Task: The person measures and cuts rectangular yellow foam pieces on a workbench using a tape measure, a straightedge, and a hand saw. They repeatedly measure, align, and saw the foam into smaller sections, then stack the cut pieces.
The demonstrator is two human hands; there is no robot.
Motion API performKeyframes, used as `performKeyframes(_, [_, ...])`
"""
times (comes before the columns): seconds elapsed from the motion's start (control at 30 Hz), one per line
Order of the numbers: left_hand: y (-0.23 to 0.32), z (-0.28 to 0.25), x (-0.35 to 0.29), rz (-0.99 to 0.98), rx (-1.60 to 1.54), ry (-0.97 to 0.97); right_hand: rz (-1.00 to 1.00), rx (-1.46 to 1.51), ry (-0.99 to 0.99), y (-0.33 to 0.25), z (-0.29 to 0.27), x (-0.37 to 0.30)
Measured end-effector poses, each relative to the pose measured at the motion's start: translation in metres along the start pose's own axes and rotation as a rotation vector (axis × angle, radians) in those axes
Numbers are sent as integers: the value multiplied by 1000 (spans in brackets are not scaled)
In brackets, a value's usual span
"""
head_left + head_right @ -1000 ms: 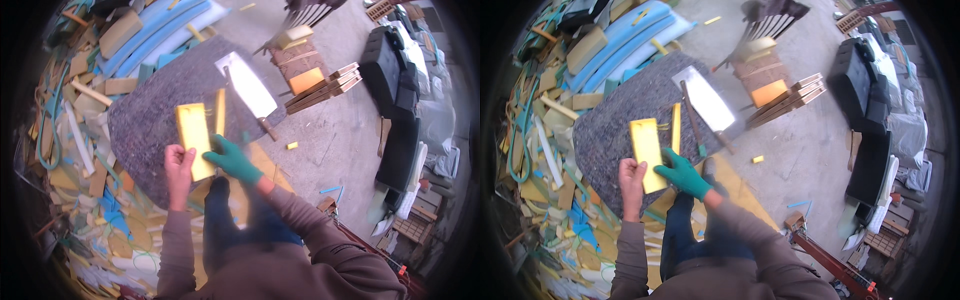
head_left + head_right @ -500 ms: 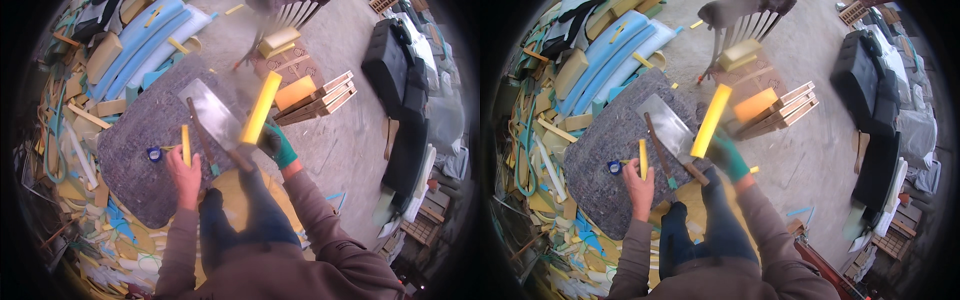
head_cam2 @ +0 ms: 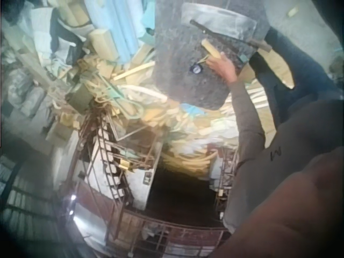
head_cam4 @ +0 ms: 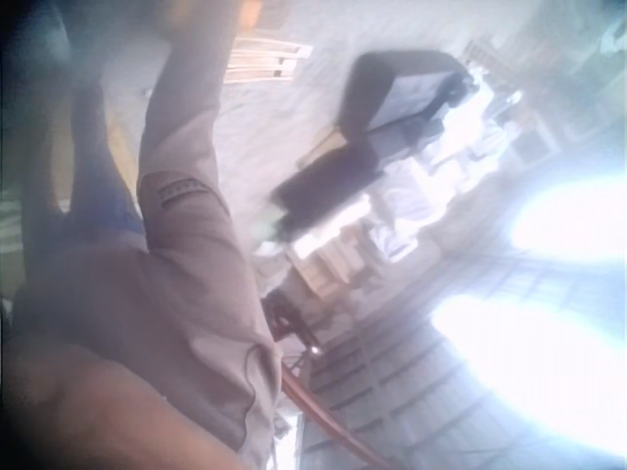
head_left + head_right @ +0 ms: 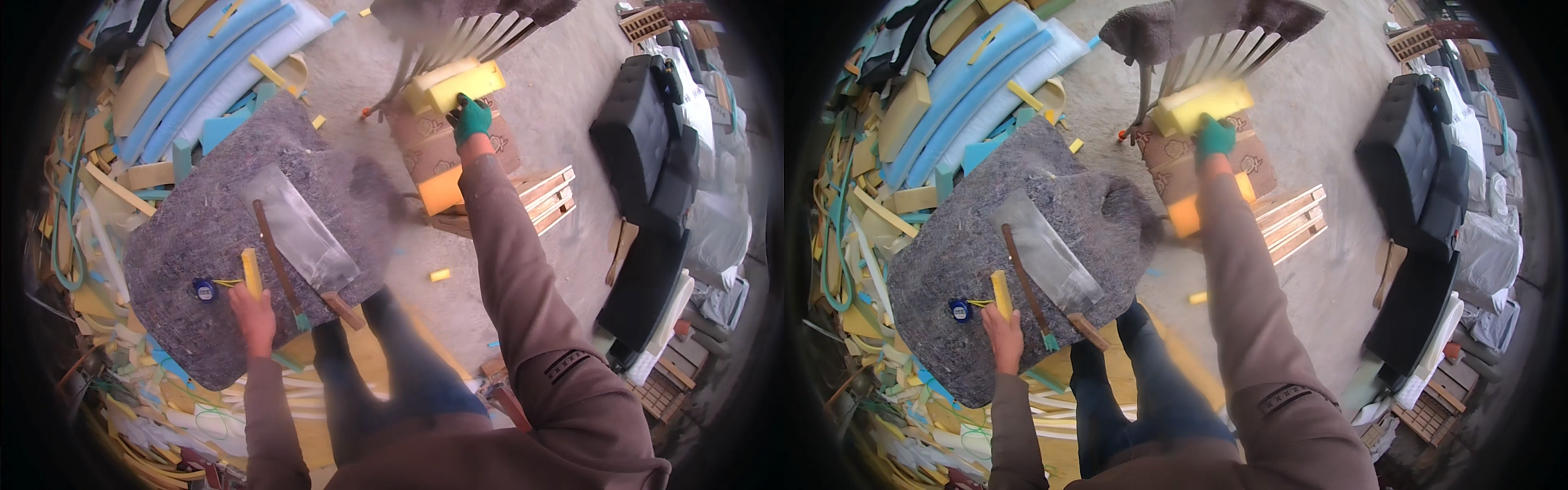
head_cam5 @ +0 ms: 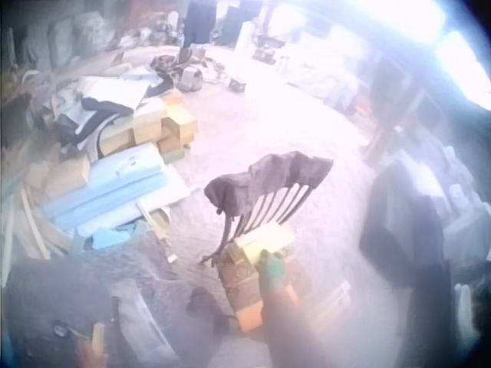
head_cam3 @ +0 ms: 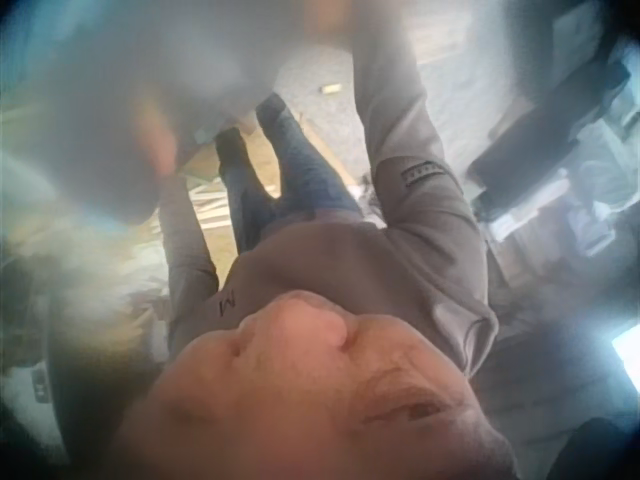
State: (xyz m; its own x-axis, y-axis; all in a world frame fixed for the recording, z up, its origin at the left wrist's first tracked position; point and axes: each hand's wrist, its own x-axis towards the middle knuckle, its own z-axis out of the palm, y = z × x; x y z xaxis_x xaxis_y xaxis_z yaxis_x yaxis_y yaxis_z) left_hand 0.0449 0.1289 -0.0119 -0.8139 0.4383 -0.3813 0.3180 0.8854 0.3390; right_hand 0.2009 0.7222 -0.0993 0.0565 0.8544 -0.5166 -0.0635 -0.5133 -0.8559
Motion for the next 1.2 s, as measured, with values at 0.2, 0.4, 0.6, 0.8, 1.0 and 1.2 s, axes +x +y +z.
performKeyframes(0.2, [5, -6, 1, -12, -18, -19, -15, -161, 11, -8, 24, 34])
performKeyframes(0.4, [8, -8, 0, -22, -36, -35, -22, -282, -86, 4, 26, 36])
performKeyframes(0.6, [10, -11, 2, -20, -8, -41, -16, -83, -214, 11, 7, 28])
performKeyframes(0.8, [5, -13, 3, 19, -16, -47, -99, -312, -202, 25, 1, 42])
performKeyframes(1.0, [-10, -8, 5, 25, -60, -68, -278, -294, -63, 53, 0, -45])
performKeyframes(1.2, [34, -34, -4, -168, -431, 4, -148, -285, -735, 52, -24, -262])
